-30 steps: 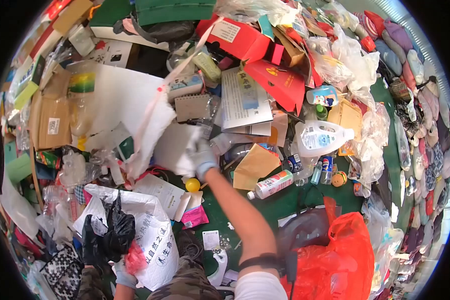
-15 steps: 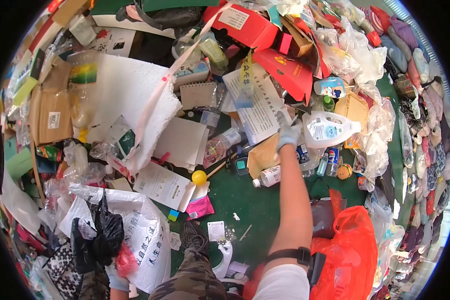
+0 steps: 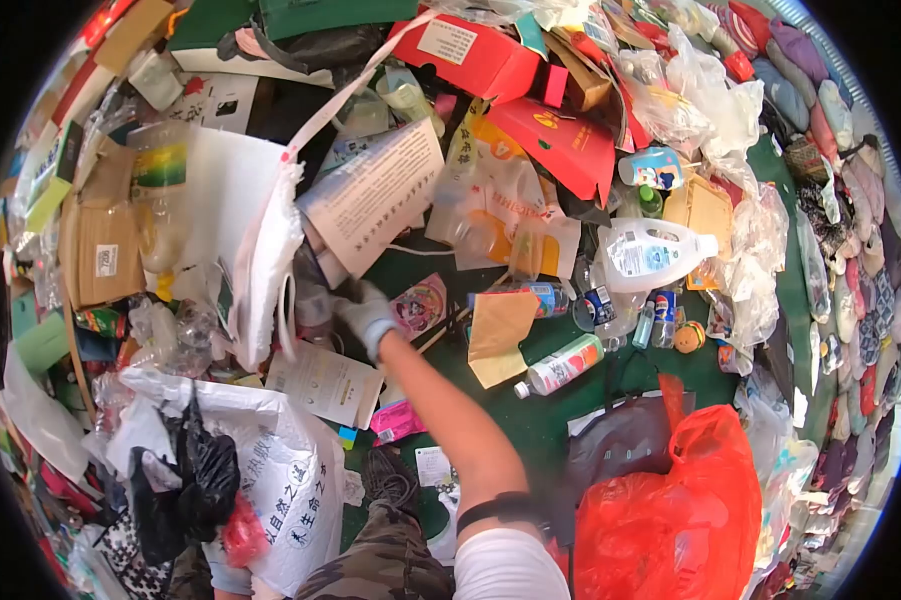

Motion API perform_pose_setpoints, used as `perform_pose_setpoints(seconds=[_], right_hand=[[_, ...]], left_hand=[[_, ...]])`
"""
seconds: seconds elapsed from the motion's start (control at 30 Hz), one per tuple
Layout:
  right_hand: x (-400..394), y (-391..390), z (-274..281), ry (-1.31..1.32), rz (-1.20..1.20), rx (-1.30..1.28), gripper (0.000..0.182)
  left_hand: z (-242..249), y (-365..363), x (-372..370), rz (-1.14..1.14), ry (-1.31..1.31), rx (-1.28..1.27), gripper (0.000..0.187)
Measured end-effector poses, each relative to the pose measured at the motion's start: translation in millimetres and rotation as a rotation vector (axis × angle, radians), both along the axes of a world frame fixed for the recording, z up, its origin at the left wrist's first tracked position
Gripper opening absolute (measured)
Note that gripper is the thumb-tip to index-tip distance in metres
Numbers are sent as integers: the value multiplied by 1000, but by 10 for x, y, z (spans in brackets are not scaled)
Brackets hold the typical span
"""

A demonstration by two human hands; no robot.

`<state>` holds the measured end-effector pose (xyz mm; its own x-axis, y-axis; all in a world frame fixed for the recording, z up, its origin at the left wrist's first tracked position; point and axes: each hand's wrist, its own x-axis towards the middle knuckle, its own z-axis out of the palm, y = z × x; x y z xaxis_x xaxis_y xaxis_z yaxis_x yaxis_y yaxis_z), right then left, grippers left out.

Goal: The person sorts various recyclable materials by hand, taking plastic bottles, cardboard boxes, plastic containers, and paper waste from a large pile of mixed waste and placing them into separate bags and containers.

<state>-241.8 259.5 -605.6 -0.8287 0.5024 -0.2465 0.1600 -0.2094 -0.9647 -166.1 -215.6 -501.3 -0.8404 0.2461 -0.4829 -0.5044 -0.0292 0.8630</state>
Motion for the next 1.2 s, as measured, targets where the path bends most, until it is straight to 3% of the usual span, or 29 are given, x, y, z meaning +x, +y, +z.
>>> perform_pose_setpoints(seconds=[0.03,0.07,0.1,0.13,0.17,0.23,0.27,0.33,0.37,0.4,0.47,0.5,0.53,0.57,0.6,0.67,0.73,0.77,0.8,0.9,0.93,0.97,1.03,1.1,1.17,1.2], right_hand=[[-62,-191,-234,12,36,-99,46],[-23,-286,119,-220,162,103,46],[49,-438,199,-78,160,104,43],[105,-466,207,-171,215,276,40],[159,-468,251,-263,269,449,38],[321,-445,445,-37,29,90,35],[387,-360,652,-130,-58,-146,30],[531,-65,630,-83,-313,-126,23],[634,220,521,-131,-394,94,22],[674,544,428,85,-562,491,19],[910,1208,611,-291,-709,661,20],[1078,1725,90,-186,-817,433,23],[1269,2074,41,-281,-926,183,29],[1376,2283,14,-372,-1028,-70,34],[1382,2354,-73,-377,-1029,-66,34],[1447,2461,-195,-213,-1146,-118,31],[1093,1820,513,-177,-728,-194,22],[950,1573,566,-130,-504,-261,25],[865,1310,690,151,-11,176,41],[492,91,1638,184,669,-35,80],[455,-194,1651,423,771,576,99],[394,-363,1879,320,958,548,117],[335,-713,1643,322,897,567,131],[340,-967,1593,347,816,352,136],[373,-1021,1619,359,805,315,140],[379,-1055,1615,406,669,310,141]], left_hand=[[168,124,-64,-19,129,-45,40],[216,-4,-185,23,105,-26,37],[257,-93,-255,46,94,-15,36],[324,-146,-331,69,82,-3,35],[565,46,-457,-177,427,-308,29],[1136,468,-761,-686,1104,-925,19],[1566,884,-794,-891,1166,-1024,27],[1634,897,-882,-940,1198,-1083,29],[1624,873,-923,-914,1193,-1090,30],[1521,715,-970,-844,1153,-1046,30],[1414,559,-927,-714,974,-997,33],[946,-14,-1039,-674,1046,-851,38],[618,-398,-1006,-612,873,-845,41],[627,-335,-960,-615,849,-875,41],[638,-266,-916,-618,824,-904,41],[1126,547,-747,-703,977,-1052,30],[1274,848,-831,-911,1233,-1092,29],[1326,974,-872,-1038,1312,-1100,30],[1369,1135,-927,-1101,1402,-1086,32],[1491,1560,-1114,-1218,1540,-992,31],[1531,1698,-1191,-1198,1683,-918,30],[1497,1728,-1288,-1103,1718,-815,30],[1342,1648,-1352,-1015,1608,-703,31],[1165,1414,-1283,-932,1401,-695,32],[1106,1226,-1217,-873,1266,-704,34],[1107,1142,-1154,-842,1211,-712,34]])
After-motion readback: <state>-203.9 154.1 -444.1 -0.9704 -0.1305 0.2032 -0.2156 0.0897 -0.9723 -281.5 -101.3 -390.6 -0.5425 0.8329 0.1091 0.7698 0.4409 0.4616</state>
